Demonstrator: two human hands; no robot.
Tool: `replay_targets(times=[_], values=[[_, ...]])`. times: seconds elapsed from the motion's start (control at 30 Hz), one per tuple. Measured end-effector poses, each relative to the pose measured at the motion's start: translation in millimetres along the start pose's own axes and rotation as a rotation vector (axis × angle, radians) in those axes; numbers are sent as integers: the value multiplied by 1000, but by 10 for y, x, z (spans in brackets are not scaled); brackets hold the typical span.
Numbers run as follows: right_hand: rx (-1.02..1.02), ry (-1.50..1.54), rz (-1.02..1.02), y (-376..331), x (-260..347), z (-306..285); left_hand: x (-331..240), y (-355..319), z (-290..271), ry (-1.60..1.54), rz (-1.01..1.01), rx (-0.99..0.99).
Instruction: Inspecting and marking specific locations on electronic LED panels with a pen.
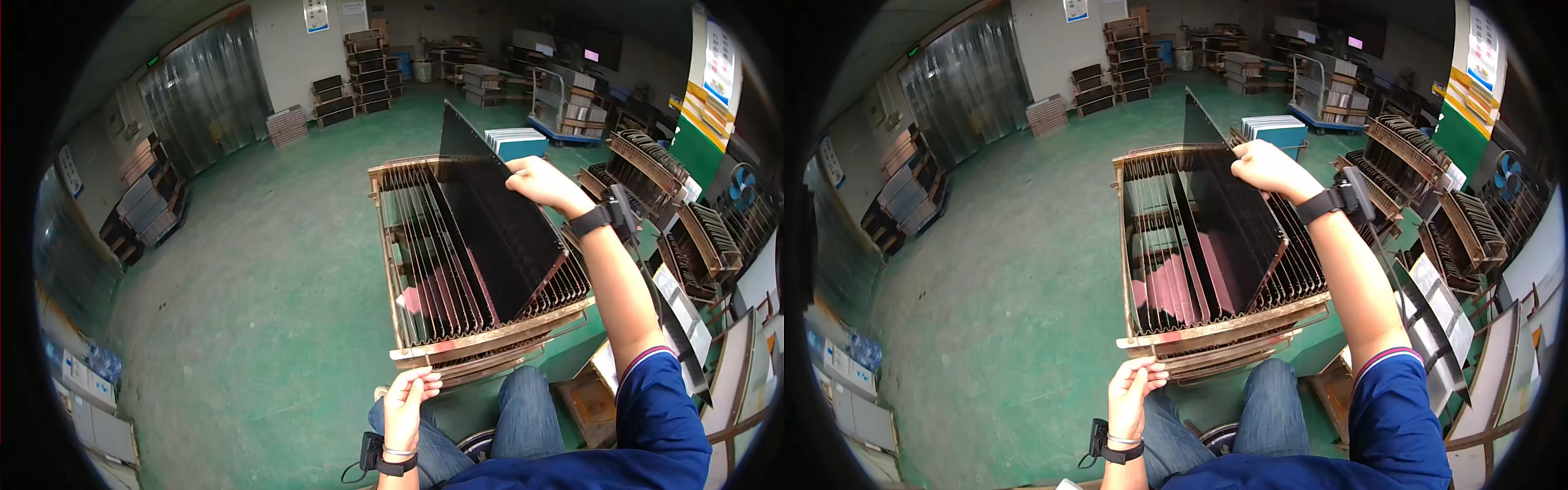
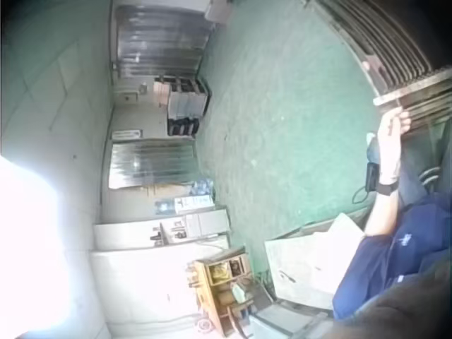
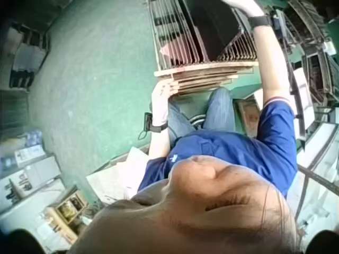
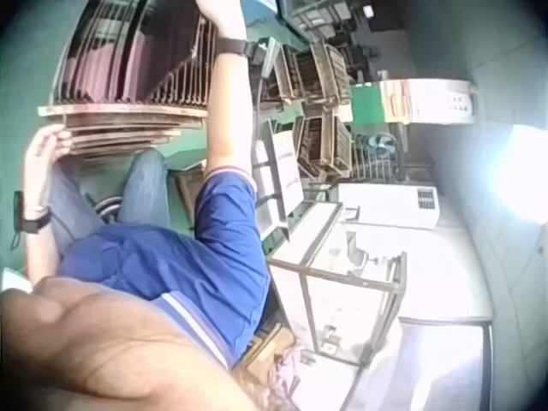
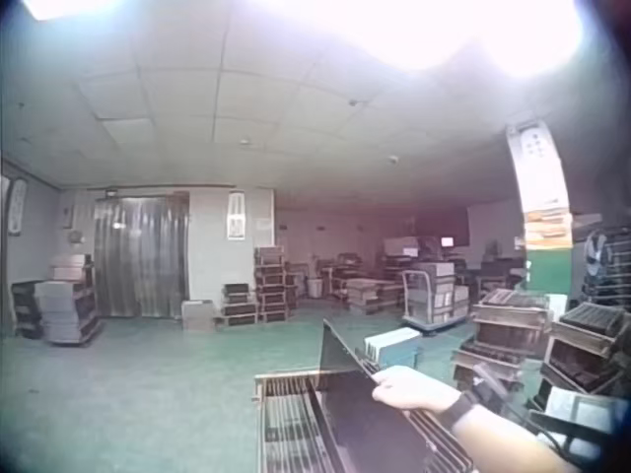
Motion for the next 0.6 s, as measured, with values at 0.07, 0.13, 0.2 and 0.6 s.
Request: replay_targets(times=[0.07,0.13,0.2,0.6], values=[[16,-122,35,-6,-8,136,18,12,2,2,4,5],[84,-276,48,-47,-52,396,8,-16,17,-8,2,-4],[-61,-461,-88,-63,-223,568,-6,42,45,-13,13,7],[-54,-617,-142,-285,-210,1407,-14,-57,5,-1,13,10]])
Point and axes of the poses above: each hand's wrist, its own y-axis towards the middle knuckle, its own z-axis out of the palm, x = y × z, the point moved 4 cm from there along y, towards the middle knuckle, and after that the axes turned 5 degrees about z, right-handed, at the moved point
